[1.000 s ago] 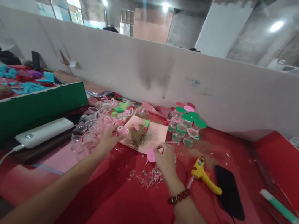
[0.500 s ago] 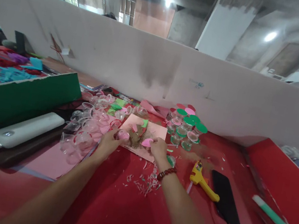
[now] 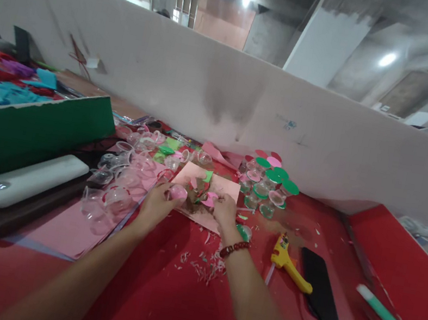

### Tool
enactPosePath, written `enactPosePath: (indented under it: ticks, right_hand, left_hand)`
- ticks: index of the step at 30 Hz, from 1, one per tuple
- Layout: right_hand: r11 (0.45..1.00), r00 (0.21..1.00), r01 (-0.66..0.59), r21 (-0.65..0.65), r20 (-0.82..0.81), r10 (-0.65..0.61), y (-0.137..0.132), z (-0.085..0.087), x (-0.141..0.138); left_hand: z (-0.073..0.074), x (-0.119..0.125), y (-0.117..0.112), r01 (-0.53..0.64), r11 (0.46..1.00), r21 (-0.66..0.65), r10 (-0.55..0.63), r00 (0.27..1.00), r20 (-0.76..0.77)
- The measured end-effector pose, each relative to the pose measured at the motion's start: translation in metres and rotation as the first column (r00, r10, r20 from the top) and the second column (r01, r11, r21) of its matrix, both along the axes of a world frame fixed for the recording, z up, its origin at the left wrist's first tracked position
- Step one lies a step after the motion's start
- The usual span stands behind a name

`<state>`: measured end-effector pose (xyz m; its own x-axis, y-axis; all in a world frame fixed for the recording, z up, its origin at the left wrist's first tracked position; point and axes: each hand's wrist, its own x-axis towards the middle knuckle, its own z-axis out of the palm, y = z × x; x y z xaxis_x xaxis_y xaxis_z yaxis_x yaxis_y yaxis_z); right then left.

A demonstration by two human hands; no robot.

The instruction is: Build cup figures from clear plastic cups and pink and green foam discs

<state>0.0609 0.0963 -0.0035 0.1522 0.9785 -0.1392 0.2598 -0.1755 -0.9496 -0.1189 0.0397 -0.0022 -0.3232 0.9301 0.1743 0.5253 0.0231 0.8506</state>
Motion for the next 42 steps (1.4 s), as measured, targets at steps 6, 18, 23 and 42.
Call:
enactPosePath:
  ticks: [6,18,23,42]
  right_hand:
    - [0.998,0.986,0.026,0.058,-0.166,-0.016,-0.009,0.01,0.019]
    - [0.987,0.963,-0.085,0.135,-0.242,0.116,-0.01,0.026,0.014]
    - [0.975,0.961,-0.147,0.167,-0.21,0.181,-0.005,0.028,0.01]
    - [0.915,0.955,-0.29,0.281,0.018,0.297,0.002,0.05,0.001]
  left_hand:
    - [0.007,0.012,-0.009,0.1,0.994,0.039,-0.097,0.993,-0.07]
    - [-0.003,0.02,-0.005,0.247,0.951,0.186,-0.219,0.963,-0.155]
    - [-0.002,0.022,-0.007,0.243,0.954,0.177,-0.227,0.968,-0.106]
    - [0.003,0.023,-0.005,0.251,0.966,0.057,-0.247,0.967,-0.065]
